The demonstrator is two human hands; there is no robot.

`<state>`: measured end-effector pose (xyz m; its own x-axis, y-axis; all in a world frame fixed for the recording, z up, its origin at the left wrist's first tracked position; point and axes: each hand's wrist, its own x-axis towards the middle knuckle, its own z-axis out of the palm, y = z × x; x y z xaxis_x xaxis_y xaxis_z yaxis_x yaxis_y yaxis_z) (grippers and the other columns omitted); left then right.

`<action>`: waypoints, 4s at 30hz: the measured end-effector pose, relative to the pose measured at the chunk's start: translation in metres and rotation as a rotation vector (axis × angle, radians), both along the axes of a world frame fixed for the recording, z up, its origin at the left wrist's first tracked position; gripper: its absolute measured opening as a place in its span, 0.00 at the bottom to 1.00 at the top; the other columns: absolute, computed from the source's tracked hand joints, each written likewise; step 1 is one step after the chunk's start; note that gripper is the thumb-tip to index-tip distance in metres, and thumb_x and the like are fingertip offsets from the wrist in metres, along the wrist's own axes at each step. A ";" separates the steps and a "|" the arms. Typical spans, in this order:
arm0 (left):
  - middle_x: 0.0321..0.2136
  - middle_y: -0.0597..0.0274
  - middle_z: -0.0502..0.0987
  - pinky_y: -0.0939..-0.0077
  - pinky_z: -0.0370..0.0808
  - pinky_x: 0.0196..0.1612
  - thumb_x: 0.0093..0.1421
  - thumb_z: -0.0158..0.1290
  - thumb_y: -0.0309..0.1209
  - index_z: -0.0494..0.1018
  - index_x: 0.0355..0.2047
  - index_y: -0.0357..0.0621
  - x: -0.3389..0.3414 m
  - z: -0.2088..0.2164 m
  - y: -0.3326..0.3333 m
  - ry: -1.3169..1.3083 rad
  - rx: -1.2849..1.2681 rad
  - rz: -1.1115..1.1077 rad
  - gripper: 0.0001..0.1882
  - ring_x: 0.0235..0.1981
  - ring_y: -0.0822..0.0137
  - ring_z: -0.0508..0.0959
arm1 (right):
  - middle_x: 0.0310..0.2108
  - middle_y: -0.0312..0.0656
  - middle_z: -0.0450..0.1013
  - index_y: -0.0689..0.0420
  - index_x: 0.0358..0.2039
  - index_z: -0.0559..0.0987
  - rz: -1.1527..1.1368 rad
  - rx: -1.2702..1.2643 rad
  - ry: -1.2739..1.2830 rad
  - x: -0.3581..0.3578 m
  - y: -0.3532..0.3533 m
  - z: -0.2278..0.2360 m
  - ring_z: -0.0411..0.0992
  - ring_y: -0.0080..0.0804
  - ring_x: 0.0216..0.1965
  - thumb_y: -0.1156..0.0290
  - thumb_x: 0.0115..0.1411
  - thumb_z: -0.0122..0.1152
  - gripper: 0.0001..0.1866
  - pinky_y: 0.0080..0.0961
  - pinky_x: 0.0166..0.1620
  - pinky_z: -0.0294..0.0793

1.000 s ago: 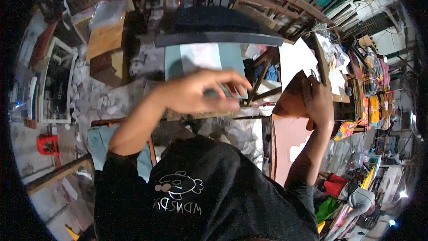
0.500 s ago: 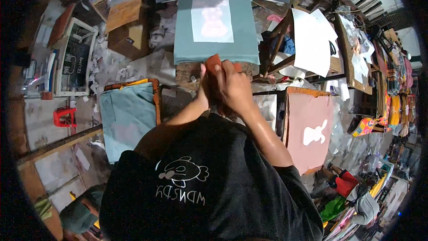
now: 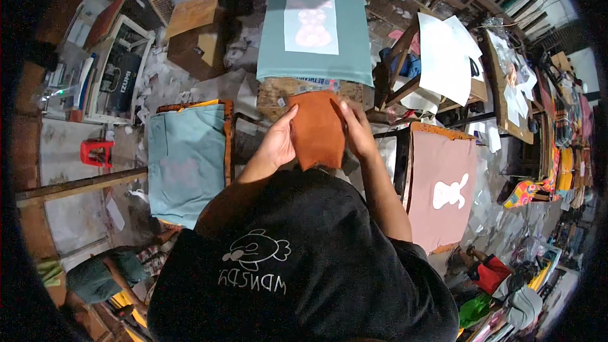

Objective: The person repeatedly assembles small decorative items by placing a paper cutout onto a light blue fabric, folding the fabric over a wooden frame, and wiping the surface with a cloth. The person handles the items one at a time, repeatedly resetting and reassembling them on a cluttered workbench.

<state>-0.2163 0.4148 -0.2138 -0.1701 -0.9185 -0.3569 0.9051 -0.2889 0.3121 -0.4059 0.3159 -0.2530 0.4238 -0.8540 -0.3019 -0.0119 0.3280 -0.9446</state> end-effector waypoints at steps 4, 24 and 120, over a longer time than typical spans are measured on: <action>0.61 0.53 0.67 0.54 0.68 0.63 0.71 0.41 0.51 0.57 0.66 0.42 0.017 -0.010 -0.006 0.007 -0.011 -0.095 0.32 0.61 0.57 0.70 | 0.66 0.52 0.60 0.60 0.67 0.60 0.202 0.740 -0.896 0.006 0.022 -0.018 0.59 0.47 0.67 0.36 0.62 0.52 0.46 0.46 0.65 0.63; 0.61 0.52 0.67 0.45 0.62 0.62 0.66 0.51 0.45 0.62 0.64 0.49 0.259 -0.242 0.063 -1.928 0.258 0.147 0.30 0.62 0.50 0.67 | 0.65 0.48 0.63 0.57 0.68 0.59 0.054 -1.310 0.374 0.212 -0.200 -0.009 0.61 0.44 0.66 0.74 0.68 0.39 0.27 0.34 0.67 0.57; 0.61 0.52 0.66 0.50 0.62 0.62 0.66 0.42 0.56 0.65 0.60 0.46 0.336 -0.332 0.081 -3.256 0.367 -0.419 0.32 0.59 0.52 0.68 | 0.62 0.48 0.67 0.54 0.60 0.72 -0.005 -0.990 1.189 0.119 -0.477 -0.184 0.65 0.46 0.62 0.61 0.62 0.48 0.26 0.39 0.63 0.64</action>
<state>0.1199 0.4953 -0.5456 0.3358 -0.9282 0.1605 -0.7617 -0.3678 -0.5334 -0.2865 -0.1612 -0.4369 0.3543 -0.9098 0.2162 -0.8889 -0.3995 -0.2242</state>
